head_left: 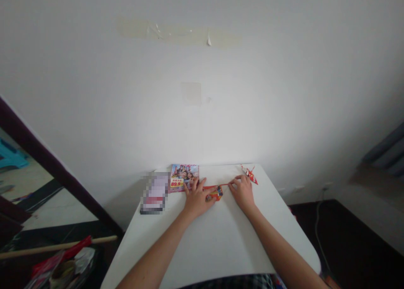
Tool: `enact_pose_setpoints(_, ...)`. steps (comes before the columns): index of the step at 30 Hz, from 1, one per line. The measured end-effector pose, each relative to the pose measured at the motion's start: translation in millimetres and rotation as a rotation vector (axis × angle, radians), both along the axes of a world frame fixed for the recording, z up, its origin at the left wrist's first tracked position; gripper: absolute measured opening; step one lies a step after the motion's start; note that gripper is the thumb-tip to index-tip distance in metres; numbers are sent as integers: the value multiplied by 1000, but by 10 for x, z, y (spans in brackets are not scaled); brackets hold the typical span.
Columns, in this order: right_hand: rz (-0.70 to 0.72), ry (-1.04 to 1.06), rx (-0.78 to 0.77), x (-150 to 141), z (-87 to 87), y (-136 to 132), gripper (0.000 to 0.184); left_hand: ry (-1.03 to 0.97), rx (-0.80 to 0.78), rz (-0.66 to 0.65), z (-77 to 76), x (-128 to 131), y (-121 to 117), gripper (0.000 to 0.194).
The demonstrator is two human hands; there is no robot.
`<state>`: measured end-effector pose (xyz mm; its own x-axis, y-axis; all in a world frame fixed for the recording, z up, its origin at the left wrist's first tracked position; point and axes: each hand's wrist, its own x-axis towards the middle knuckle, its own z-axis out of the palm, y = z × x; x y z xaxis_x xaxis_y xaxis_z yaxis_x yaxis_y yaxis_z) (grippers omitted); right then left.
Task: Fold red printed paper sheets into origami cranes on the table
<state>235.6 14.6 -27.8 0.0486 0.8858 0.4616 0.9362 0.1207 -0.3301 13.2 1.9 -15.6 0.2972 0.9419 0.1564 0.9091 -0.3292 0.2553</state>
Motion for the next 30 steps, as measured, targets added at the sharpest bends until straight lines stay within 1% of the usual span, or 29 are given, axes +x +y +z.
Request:
enact_pose_setpoints(6, -55, -10, -54, -46, 57, -40, 16, 15, -9, 0, 24, 10, -13, 47)
enact_pose_setpoints(9, -57, 7, -65, -43, 71, -51, 17, 43, -11, 12, 42, 20, -23, 48)
enact_pose_setpoints(12, -18, 18, -80, -45, 63, -66, 20, 60, -18, 26, 60, 27, -34, 48)
enact_pose_setpoints(17, 72, 20, -120, -92, 30, -127, 38, 51, -12, 23, 65, 28, -44, 49)
enact_pose_setpoints(21, 143, 1, -146, -124, 17, -171, 42, 38, 2, 21, 40, 21, -34, 49)
enact_pose_setpoints(30, 194, 2, -149, -129, 13, -189, 55, 27, 2, 5, 14, 2, -9, 49)
